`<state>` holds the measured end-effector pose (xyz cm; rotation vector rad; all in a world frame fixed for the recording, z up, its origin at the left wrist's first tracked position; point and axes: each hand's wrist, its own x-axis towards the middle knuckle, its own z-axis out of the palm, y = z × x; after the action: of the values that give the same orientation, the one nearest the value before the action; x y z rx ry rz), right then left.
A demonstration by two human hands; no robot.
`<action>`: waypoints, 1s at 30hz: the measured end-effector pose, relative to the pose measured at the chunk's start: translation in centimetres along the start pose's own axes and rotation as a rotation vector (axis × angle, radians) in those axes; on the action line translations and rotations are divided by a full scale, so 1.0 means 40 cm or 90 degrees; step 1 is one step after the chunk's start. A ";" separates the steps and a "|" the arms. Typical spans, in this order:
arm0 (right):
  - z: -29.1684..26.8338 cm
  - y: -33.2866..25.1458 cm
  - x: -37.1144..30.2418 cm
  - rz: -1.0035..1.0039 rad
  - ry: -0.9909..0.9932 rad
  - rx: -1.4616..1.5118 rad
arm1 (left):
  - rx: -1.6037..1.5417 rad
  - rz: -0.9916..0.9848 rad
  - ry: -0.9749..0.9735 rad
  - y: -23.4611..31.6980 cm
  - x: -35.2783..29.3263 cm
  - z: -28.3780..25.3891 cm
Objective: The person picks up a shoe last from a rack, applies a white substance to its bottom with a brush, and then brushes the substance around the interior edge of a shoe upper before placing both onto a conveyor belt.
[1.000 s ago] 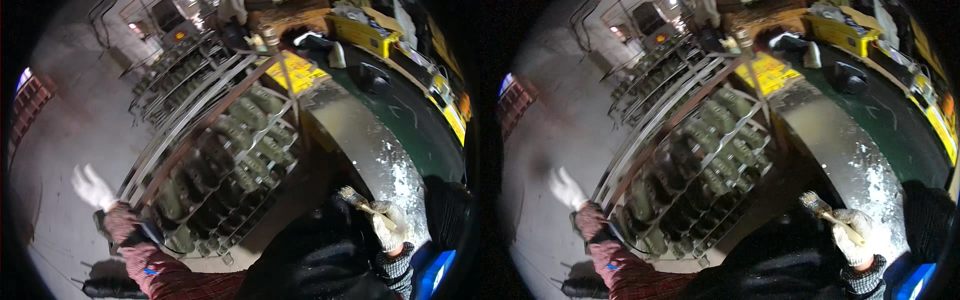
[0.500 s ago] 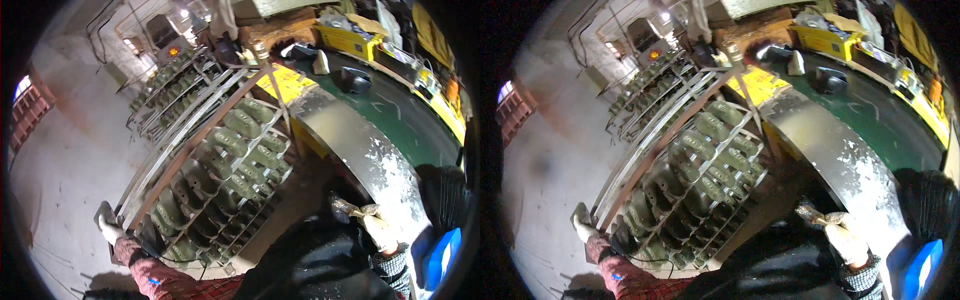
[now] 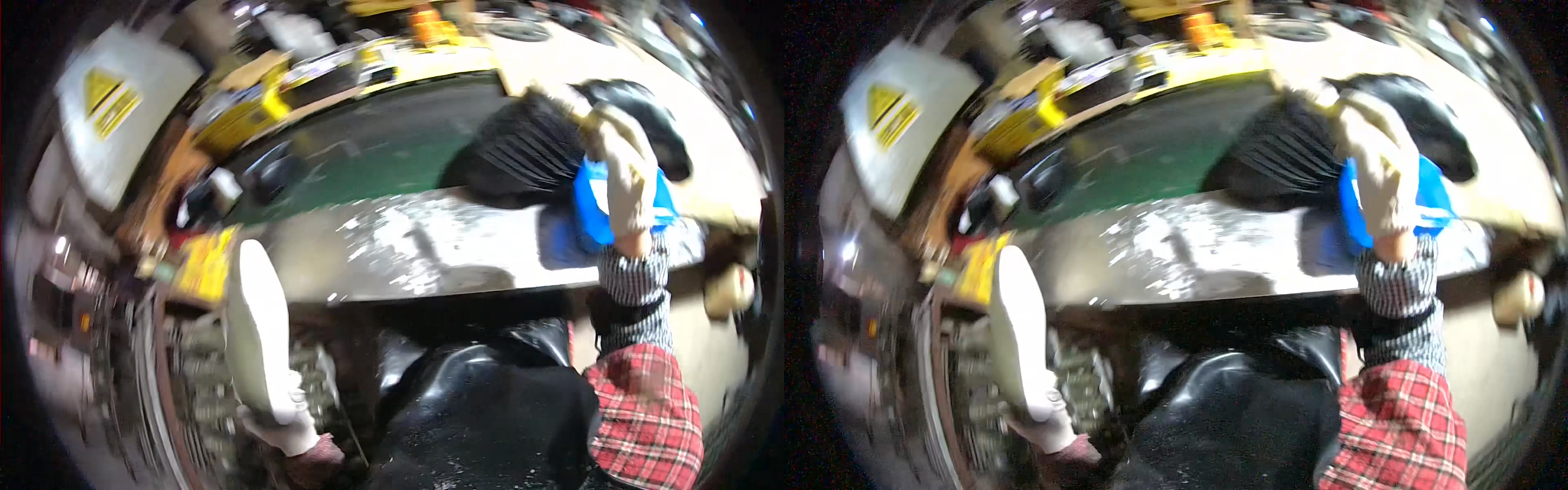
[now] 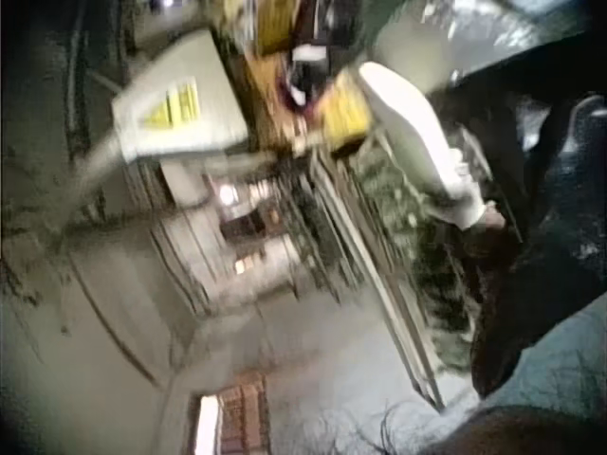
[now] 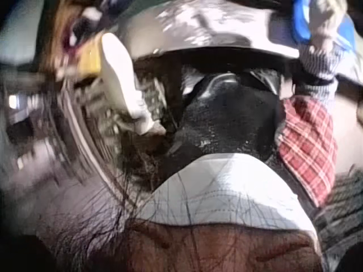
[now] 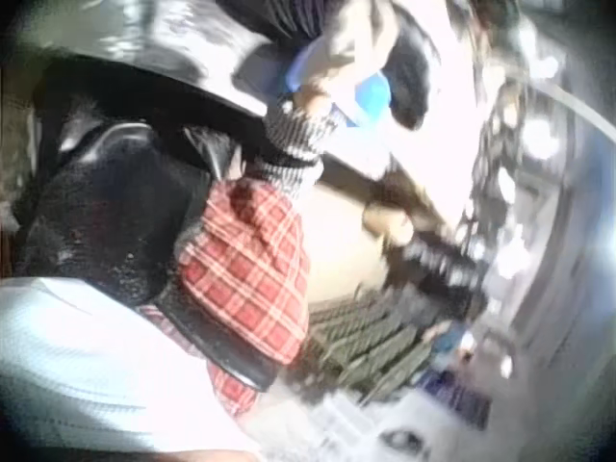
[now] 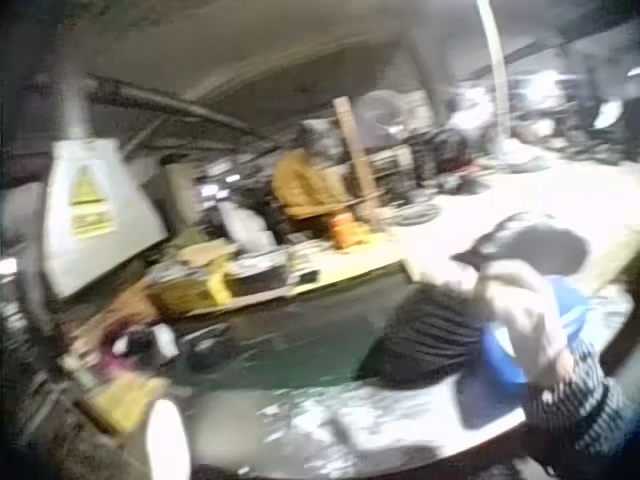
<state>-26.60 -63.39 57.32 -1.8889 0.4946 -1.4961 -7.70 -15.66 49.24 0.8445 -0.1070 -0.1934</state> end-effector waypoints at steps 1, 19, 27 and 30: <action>-0.079 0.015 0.023 0.027 0.097 0.000 | 0.051 -0.073 -0.033 -0.052 0.038 0.024; -0.300 -0.023 -0.123 0.249 -0.090 -0.207 | -0.442 -0.979 -0.198 -0.302 0.058 -0.028; 0.362 -0.047 -0.261 0.203 -0.513 0.161 | -0.280 -0.743 -0.176 -0.399 0.058 -0.131; 0.420 0.055 -0.249 0.428 -0.391 0.302 | -0.371 -0.717 -0.237 -0.424 0.057 -0.161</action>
<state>-13.02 -53.90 46.78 -1.4766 0.3780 -0.4959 -6.55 -22.43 32.31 0.1922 0.0905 -1.3735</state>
